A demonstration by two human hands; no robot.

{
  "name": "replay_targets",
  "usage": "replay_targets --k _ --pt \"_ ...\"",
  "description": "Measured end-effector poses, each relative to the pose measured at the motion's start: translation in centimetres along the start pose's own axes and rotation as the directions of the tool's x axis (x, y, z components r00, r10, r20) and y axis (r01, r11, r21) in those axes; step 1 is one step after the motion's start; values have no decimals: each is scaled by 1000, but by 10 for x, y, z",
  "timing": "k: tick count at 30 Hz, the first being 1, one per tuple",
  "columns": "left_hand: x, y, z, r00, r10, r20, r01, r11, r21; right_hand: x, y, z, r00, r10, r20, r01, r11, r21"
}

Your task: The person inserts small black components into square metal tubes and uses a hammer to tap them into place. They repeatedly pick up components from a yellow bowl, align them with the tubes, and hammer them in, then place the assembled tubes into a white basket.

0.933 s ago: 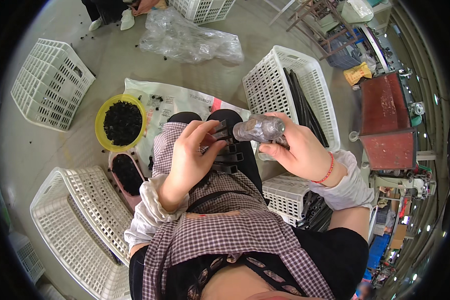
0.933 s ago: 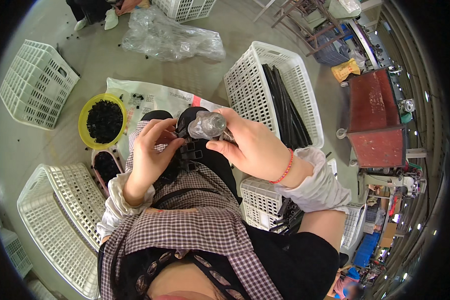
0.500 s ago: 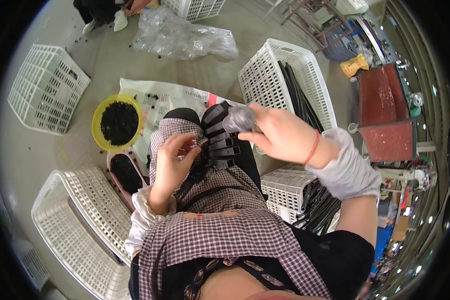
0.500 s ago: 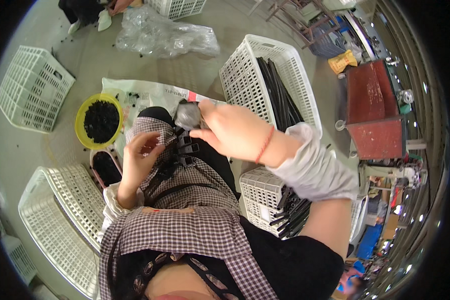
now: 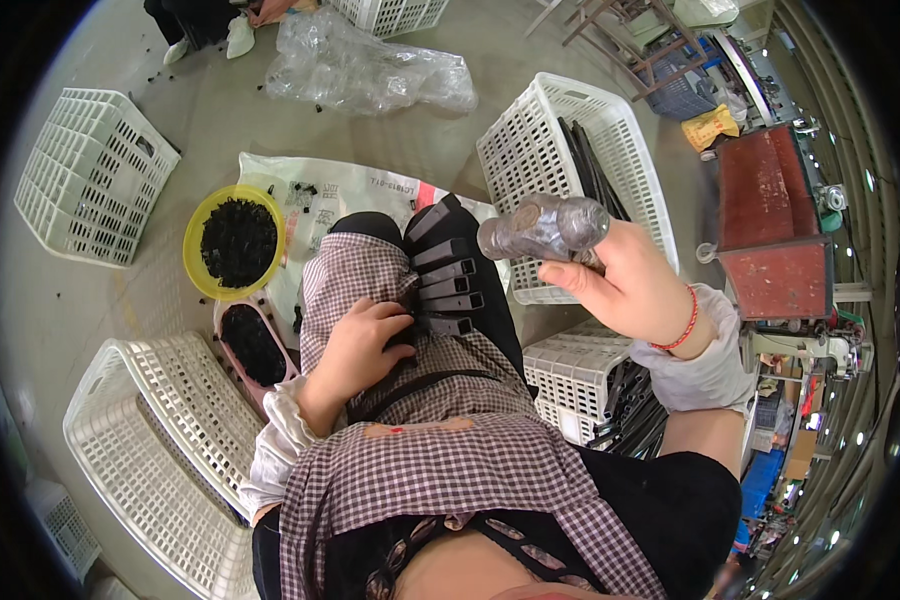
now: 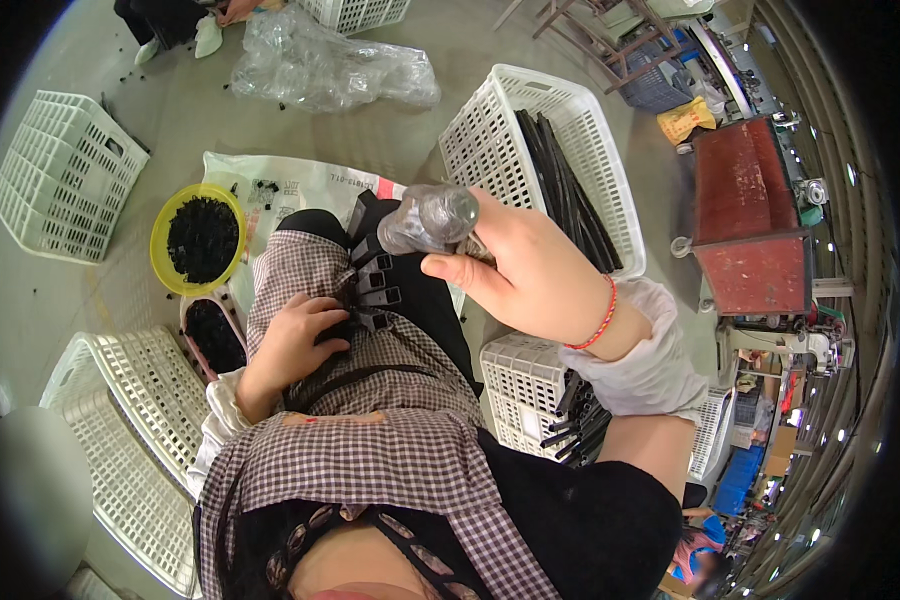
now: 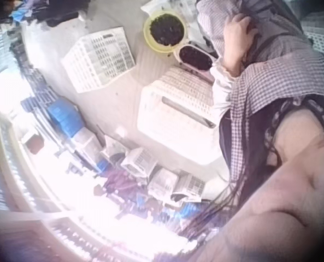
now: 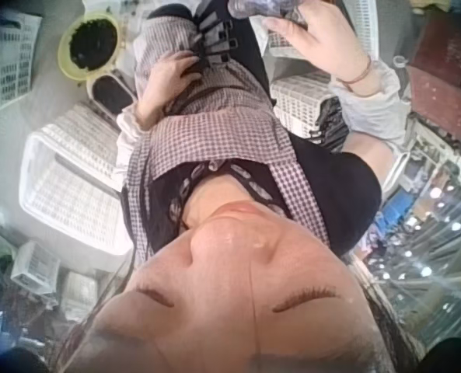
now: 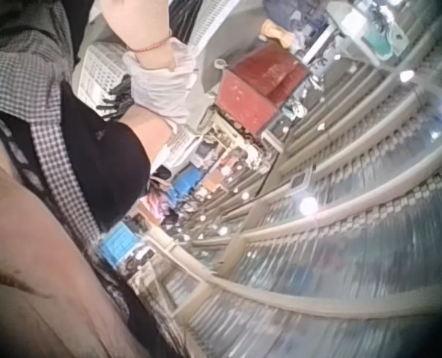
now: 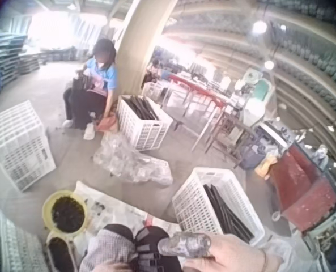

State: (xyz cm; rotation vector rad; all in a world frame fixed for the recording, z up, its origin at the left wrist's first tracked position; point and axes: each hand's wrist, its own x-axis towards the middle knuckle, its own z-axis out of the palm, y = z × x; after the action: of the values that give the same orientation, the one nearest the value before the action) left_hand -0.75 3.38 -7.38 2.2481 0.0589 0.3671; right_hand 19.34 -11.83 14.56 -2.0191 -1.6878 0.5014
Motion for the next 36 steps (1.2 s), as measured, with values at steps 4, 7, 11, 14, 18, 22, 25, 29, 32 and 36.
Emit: replay_targets --k 4,7,11,14,18,22,25,29,32,36 --pt "-10 0 6 993 -76 86 71 995 65 -12 5 9 987 158 21 -159 986 58" --pt "-10 1 2 988 -139 66 136 990 48 -26 19 13 983 181 -26 -178 980 91" --pt "-12 3 -7 979 -201 46 202 979 -20 -47 36 23 977 194 -89 -184 976 115" --pt "-11 9 -15 965 -258 47 261 963 -64 -58 44 25 964 260 -53 -249 955 159" --pt "-17 7 -20 808 -587 42 507 658 -557 -68 52 30 960 277 -49 -261 943 204" --pt "-35 -19 -10 745 -649 153 263 75 -962 -75 62 34 965 251 -75 -229 947 225" --pt "-25 -2 -17 779 -590 211 263 2 -965 -77 66 35 967 243 -71 -221 947 234" --pt "-14 16 -23 785 -599 157 359 234 -903 -85 68 33 958 282 -50 -262 934 241" --pt "1 38 -35 761 -638 113 487 447 -750 -89 71 34 958 281 -66 -255 930 264" --pt "12 39 -37 806 -591 -6 484 666 -567 -89 74 36 962 264 -71 -228 917 326"
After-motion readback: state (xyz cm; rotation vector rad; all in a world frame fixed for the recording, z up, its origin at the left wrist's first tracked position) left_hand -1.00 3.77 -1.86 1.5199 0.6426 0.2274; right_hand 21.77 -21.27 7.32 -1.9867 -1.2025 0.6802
